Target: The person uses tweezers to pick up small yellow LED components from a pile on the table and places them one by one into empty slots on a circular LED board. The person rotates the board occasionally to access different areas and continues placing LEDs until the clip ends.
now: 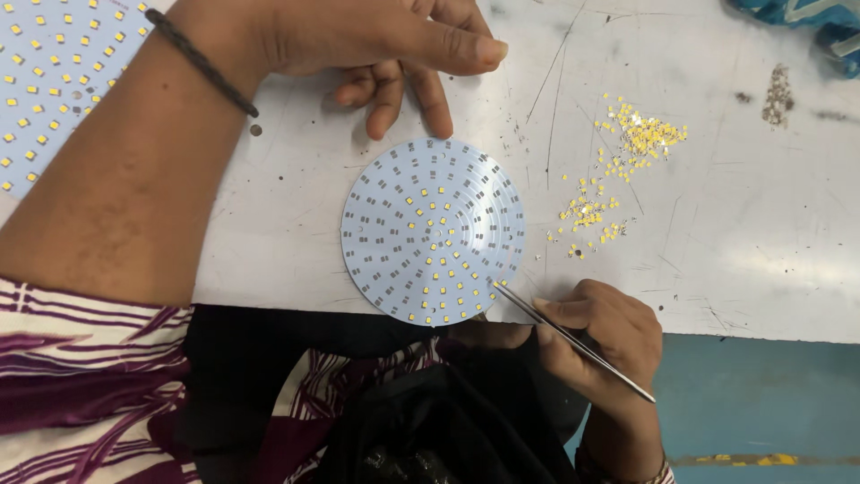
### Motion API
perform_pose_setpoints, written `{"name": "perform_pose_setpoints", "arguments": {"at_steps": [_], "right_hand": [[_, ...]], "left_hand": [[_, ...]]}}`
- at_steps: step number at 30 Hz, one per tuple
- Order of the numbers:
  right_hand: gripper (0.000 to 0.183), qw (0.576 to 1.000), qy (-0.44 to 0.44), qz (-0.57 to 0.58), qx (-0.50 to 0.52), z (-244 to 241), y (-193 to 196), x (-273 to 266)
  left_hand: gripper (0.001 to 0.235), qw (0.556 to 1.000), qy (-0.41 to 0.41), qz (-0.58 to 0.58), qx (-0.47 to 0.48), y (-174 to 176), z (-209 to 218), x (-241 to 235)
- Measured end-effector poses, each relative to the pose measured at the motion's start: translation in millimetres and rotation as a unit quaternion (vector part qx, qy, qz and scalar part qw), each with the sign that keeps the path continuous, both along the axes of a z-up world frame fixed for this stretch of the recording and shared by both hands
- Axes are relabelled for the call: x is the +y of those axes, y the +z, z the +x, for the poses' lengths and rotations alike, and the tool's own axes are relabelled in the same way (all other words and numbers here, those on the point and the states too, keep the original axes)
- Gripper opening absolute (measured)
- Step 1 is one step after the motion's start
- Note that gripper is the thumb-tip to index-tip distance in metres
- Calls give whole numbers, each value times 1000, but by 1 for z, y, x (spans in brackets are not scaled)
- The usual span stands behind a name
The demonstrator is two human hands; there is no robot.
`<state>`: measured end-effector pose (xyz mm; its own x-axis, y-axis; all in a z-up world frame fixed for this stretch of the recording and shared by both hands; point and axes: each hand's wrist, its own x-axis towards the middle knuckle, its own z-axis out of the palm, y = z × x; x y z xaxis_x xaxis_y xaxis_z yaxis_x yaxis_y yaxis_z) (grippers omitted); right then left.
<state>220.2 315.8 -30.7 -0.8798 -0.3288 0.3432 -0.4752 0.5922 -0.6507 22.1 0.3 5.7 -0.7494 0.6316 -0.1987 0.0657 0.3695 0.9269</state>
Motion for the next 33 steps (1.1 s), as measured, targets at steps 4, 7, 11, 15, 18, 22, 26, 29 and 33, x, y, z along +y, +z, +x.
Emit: {"name": "perform_pose_setpoints", "arguments": {"at_steps": [4, 7, 11, 15, 18, 22, 26, 29, 33], "right_hand": [[18, 1000, 8, 9, -2, -4, 4, -4], [21, 1000, 27, 8, 1, -6, 6, -5], [21, 999, 41, 16, 10, -7, 9, -6], [17, 999, 45, 27, 13, -8, 11, -8], [17, 999, 27, 32, 14, -7, 14, -4], [16, 995, -94, 25, -30, -9, 17, 11], [15, 993, -109, 1, -49, -12, 12, 19], [16, 994, -106, 2, -27, -14, 9, 20], [15, 994, -102, 9, -35, -13, 10, 20]], "left_hand": [[78, 1000, -4, 9, 12, 10, 4, 5], [79, 1000, 0, 6, 13, 11, 4, 5], [77, 1000, -3, -1, -1, 6, 0, 4], [71, 999, -16, -8, -33, 7, -3, 6], [68, 997, -43, -5, -70, 11, -7, 11], [67, 996, -40, -12, -85, 10, -7, 9], [68, 996, -36, -13, -81, 8, -7, 10], [69, 997, -35, -15, -74, 9, -7, 10], [69, 997, -34, -18, -70, 9, -6, 11]]}}
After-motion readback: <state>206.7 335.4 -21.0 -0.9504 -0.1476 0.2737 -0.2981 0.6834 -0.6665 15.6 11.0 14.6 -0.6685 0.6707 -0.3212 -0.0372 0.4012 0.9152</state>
